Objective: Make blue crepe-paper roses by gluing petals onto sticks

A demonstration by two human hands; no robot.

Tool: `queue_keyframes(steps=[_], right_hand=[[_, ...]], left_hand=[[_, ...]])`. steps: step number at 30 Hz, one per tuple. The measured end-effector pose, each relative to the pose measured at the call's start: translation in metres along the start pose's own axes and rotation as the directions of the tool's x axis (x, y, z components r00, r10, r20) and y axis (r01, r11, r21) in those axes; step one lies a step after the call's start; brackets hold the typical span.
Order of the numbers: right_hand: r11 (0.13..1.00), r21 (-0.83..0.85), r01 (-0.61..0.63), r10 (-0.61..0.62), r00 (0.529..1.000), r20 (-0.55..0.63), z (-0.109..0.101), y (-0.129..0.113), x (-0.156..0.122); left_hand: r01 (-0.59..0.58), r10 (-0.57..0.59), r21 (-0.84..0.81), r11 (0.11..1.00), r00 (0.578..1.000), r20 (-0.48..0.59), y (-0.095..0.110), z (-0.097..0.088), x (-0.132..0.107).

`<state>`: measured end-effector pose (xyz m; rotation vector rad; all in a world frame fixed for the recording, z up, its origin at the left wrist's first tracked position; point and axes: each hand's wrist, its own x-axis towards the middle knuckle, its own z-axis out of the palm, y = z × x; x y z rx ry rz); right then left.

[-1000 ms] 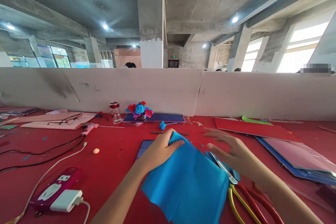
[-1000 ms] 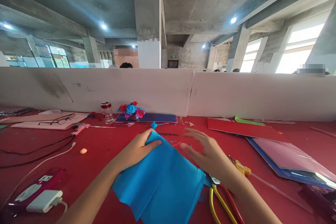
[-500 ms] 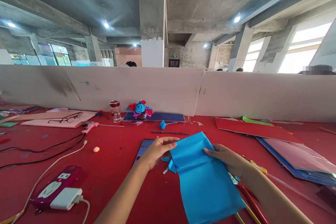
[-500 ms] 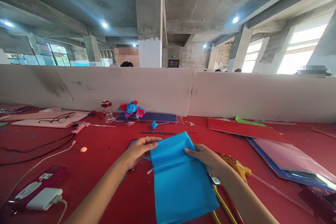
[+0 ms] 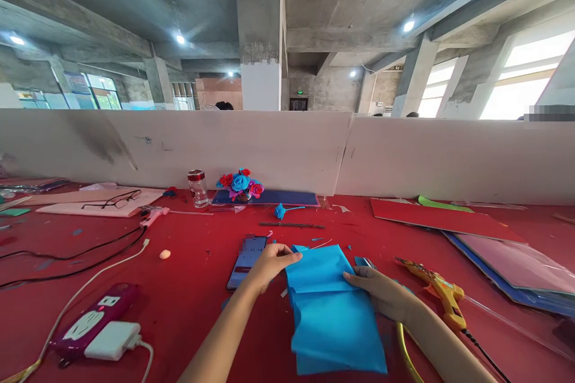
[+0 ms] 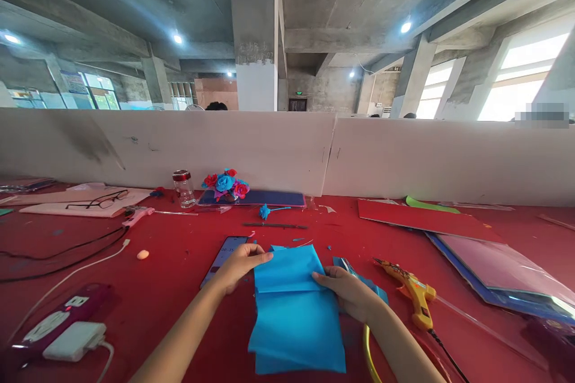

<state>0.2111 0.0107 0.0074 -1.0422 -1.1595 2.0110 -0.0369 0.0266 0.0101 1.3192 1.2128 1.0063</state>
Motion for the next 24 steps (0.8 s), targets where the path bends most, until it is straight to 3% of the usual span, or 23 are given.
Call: queue_keyframes(steps=[7, 11, 14, 18, 20, 24], right_hand=[[0.999, 0.043, 0.015, -0.01, 0.994, -0.109, -0.005, 0.01, 0.008], [0.989, 0.081, 0.12, -0.112, 0.988, -0.102, 0.003, 0.005, 0.006], [0.969, 0.078, 0.234, -0.219, 0.962, -0.164, 0.01, 0.0, 0.001], [0.926, -0.029, 0.377, -0.373, 0.898, -0.232, 0.018, -0.006, -0.007], [0.917, -0.093, 0.389, -0.4, 0.887, -0.231, 0.022, -0.009, -0.011], [0.903, -0.195, 0.382, -0.422, 0.871, -0.252, 0.031, -0.012, -0.015]], left_hand=[[0.013, -0.023, -0.088, 0.996, 0.994, -0.111, -0.005, 0.005, -0.001], [-0.103, 0.104, -0.078, 0.992, 0.995, 0.003, 0.004, 0.005, -0.011], [-0.179, 0.178, 0.009, 0.984, 0.98, 0.088, 0.011, 0.003, -0.017], [-0.124, 0.117, 0.032, 0.992, 0.98, 0.158, 0.017, 0.001, -0.022], [-0.072, 0.074, -0.016, 0.997, 0.979, 0.188, 0.019, 0.002, -0.024], [-0.058, 0.079, -0.142, 0.988, 0.987, 0.141, 0.02, 0.003, -0.026]])
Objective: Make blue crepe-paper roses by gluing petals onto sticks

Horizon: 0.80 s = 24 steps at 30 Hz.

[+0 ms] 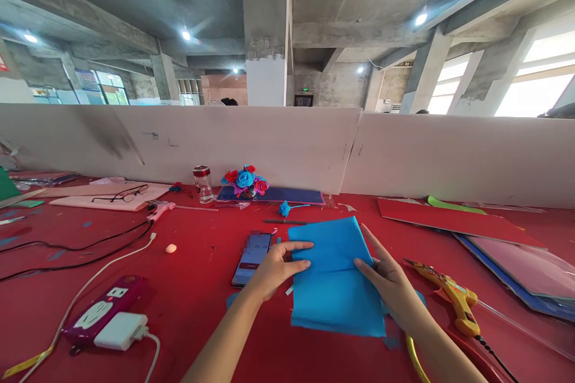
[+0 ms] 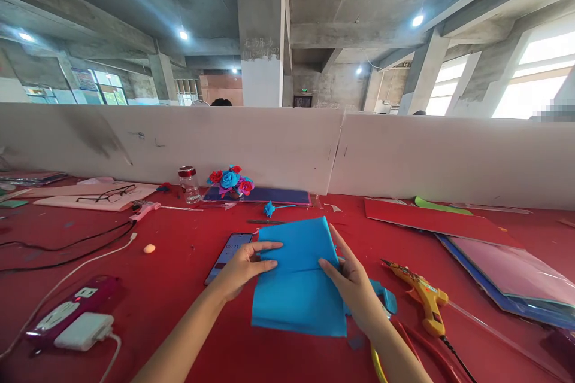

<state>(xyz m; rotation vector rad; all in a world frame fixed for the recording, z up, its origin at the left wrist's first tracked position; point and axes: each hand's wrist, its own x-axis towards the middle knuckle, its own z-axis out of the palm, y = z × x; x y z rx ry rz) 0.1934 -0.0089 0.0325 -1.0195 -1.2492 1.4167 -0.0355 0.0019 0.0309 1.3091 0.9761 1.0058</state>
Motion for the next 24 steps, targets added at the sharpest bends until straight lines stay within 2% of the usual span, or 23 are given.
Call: queue_keyframes(steps=[4, 7, 9, 12, 14, 16, 17, 19, 20, 21, 24], right_hand=[[0.988, -0.135, -0.072, 0.071, 0.997, -0.014, -0.002, 0.009, -0.003], [0.973, -0.189, -0.13, 0.145, 0.987, 0.069, -0.013, 0.02, -0.001], [0.973, -0.193, -0.126, 0.149, 0.983, 0.106, -0.022, 0.025, 0.001], [0.979, -0.196, -0.054, 0.054, 0.999, -0.003, -0.028, 0.025, 0.0], [0.963, -0.259, 0.08, -0.114, 0.986, -0.12, -0.025, 0.023, -0.003], [0.859, -0.456, 0.234, -0.329, 0.934, -0.14, -0.018, 0.024, -0.009], [0.755, -0.583, 0.3, -0.433, 0.896, -0.099, -0.014, 0.025, -0.012], [0.484, -0.785, 0.387, -0.572, 0.819, 0.051, -0.007, 0.031, -0.016], [0.364, -0.832, 0.418, -0.614, 0.78, 0.124, -0.005, 0.034, -0.018], [0.28, -0.848, 0.451, -0.643, 0.744, 0.183, -0.003, 0.037, -0.018], [0.178, -0.832, 0.526, -0.696, 0.665, 0.271, -0.004, 0.047, -0.016]], left_hand=[[-0.074, 0.072, -0.058, 0.996, 0.996, -0.048, -0.006, -0.008, 0.002], [-0.122, 0.113, -0.076, 0.99, 0.988, -0.11, -0.009, -0.016, 0.004], [-0.141, 0.126, -0.104, 0.985, 0.983, -0.134, -0.009, -0.019, 0.005], [-0.162, 0.137, -0.173, 0.971, 0.979, -0.15, -0.006, -0.018, 0.005], [-0.176, 0.139, -0.209, 0.962, 0.974, -0.178, -0.005, -0.015, 0.005], [-0.181, 0.133, -0.241, 0.953, 0.97, -0.202, -0.004, -0.011, 0.004], [-0.173, 0.121, -0.261, 0.95, 0.972, -0.202, -0.004, -0.009, 0.004], [-0.134, 0.079, -0.302, 0.944, 0.979, -0.188, -0.005, -0.006, 0.004], [-0.113, 0.055, -0.319, 0.941, 0.982, -0.183, -0.005, -0.006, 0.005], [-0.094, 0.034, -0.333, 0.938, 0.983, -0.18, -0.005, -0.005, 0.005], [-0.068, 0.001, -0.357, 0.932, 0.983, -0.185, -0.007, -0.006, 0.007]])
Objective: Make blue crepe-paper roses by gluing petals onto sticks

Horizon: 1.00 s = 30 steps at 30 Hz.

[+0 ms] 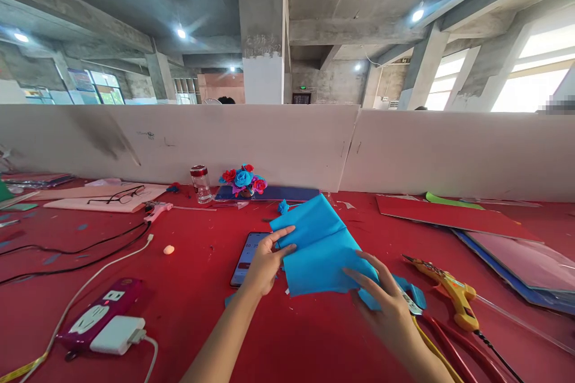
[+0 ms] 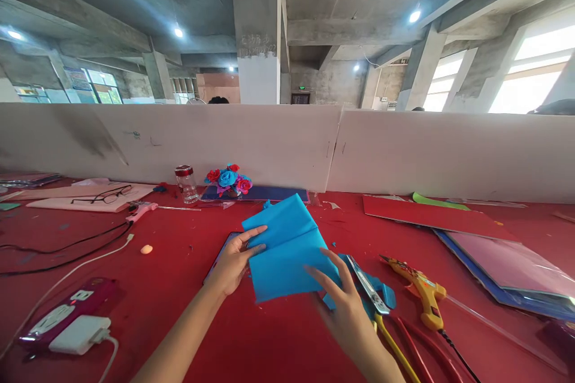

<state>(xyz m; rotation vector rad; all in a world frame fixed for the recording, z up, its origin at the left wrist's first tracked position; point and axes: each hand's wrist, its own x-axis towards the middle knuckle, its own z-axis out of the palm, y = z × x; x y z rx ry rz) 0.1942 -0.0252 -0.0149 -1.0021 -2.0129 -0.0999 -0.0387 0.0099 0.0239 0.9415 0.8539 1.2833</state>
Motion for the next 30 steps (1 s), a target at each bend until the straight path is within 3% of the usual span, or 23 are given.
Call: queue_keyframes(steps=[3, 8, 15, 24, 28, 30], right_hand=[[1.0, 0.013, 0.019, -0.018, 0.997, -0.075, 0.003, 0.006, -0.005], [0.973, 0.16, -0.166, 0.2, 0.951, -0.234, 0.001, 0.013, -0.01], [0.936, 0.278, -0.216, 0.28, 0.935, -0.217, 0.001, 0.018, -0.014], [0.949, 0.289, -0.124, 0.183, 0.966, -0.185, -0.006, 0.006, -0.009], [0.856, 0.474, -0.206, 0.3, 0.945, -0.131, -0.011, 0.006, -0.013], [0.742, 0.595, -0.309, 0.456, 0.883, -0.109, -0.012, 0.008, -0.015]], left_hand=[[0.007, -0.007, 0.004, 1.0, 1.0, -0.007, -0.001, -0.002, 0.002], [-0.033, 0.034, 0.061, 0.998, 0.999, -0.01, -0.007, -0.004, 0.003], [-0.131, 0.135, 0.089, 0.987, 0.99, -0.035, -0.015, -0.007, 0.009], [-0.117, 0.121, 0.094, 0.989, 0.992, -0.037, -0.009, -0.003, 0.003], [-0.13, 0.133, 0.137, 0.982, 0.991, -0.015, -0.007, -0.001, 0.0], [-0.14, 0.141, 0.15, 0.979, 0.99, 0.003, -0.006, -0.001, -0.001]])
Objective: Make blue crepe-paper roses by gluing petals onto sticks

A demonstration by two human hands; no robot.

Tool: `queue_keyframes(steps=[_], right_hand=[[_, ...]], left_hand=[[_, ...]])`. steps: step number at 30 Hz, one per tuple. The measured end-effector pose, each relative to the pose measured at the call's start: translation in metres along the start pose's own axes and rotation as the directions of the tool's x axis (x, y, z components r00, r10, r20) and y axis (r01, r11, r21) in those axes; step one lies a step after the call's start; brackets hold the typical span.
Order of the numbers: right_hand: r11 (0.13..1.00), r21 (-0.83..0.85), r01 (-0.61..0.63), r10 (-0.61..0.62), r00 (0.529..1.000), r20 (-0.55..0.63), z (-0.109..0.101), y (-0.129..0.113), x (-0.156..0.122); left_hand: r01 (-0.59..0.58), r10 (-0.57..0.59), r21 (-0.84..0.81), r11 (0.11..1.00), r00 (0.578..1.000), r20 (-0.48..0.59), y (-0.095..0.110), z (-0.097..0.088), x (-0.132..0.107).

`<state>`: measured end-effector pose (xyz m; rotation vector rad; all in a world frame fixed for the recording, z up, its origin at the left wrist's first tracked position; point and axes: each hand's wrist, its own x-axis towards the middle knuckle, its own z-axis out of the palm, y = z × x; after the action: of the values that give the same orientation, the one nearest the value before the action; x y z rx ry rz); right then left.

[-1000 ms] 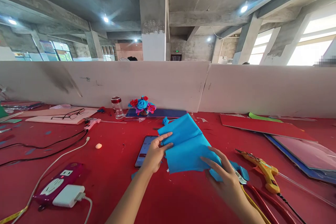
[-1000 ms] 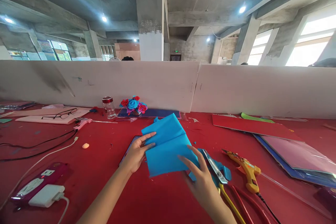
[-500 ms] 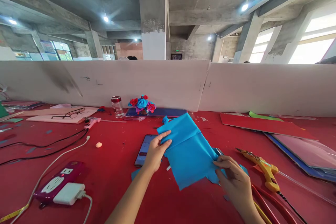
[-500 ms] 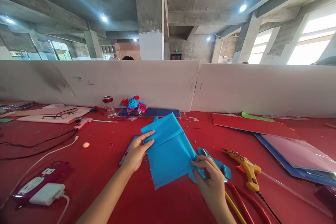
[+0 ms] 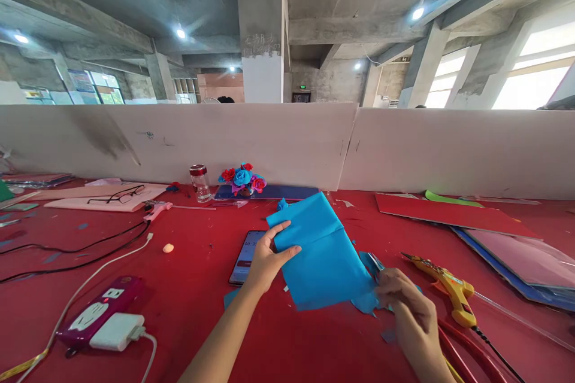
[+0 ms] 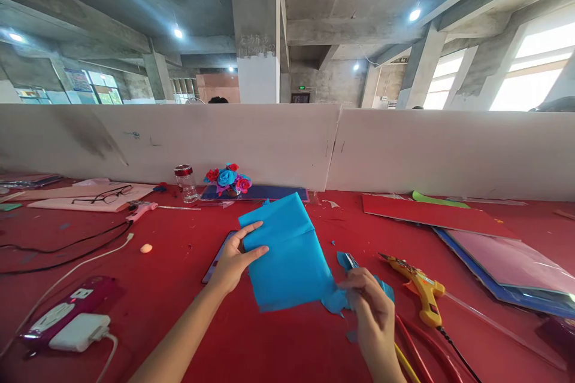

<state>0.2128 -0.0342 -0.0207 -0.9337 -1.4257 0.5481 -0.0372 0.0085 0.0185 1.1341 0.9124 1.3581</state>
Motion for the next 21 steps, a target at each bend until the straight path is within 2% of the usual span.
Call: queue_keyframes(steps=[2, 4, 6, 9, 12, 15, 18, 21], right_hand=[[0.985, 0.117, -0.13, 0.143, 0.984, -0.109, -0.002, 0.002, 0.001], [0.948, 0.218, -0.231, 0.264, 0.955, -0.137, 0.0, 0.002, 0.004], [0.891, 0.303, -0.339, 0.367, 0.93, -0.037, 0.003, 0.001, 0.007], [0.795, 0.336, -0.506, 0.479, 0.862, 0.166, 0.01, -0.005, 0.01], [0.75, 0.3, -0.589, 0.536, 0.808, 0.244, 0.014, -0.01, 0.01], [0.706, 0.323, -0.63, 0.591, 0.776, 0.22, 0.014, -0.012, 0.01], [0.662, 0.344, -0.666, 0.627, 0.744, 0.233, 0.014, -0.01, 0.011], [0.649, 0.342, -0.679, 0.637, 0.732, 0.244, 0.013, -0.005, 0.01]], left_hand=[[-0.002, 0.001, 0.028, 1.0, 1.0, 0.023, 0.001, 0.0, -0.001], [0.004, -0.009, 0.069, 0.998, 0.998, 0.065, 0.002, 0.0, -0.002], [0.023, -0.037, 0.105, 0.994, 0.991, 0.131, 0.003, 0.0, -0.004], [0.039, -0.08, 0.201, 0.979, 0.976, 0.205, 0.005, 0.001, -0.008], [0.014, -0.086, 0.301, 0.954, 0.97, 0.227, 0.007, 0.001, -0.01], [-0.031, -0.026, 0.305, 0.952, 0.983, 0.183, 0.005, 0.002, -0.008], [-0.056, 0.04, 0.21, 0.976, 0.996, 0.08, 0.001, 0.001, -0.003], [-0.032, 0.031, 0.138, 0.99, 0.999, 0.011, -0.004, -0.001, 0.003]])
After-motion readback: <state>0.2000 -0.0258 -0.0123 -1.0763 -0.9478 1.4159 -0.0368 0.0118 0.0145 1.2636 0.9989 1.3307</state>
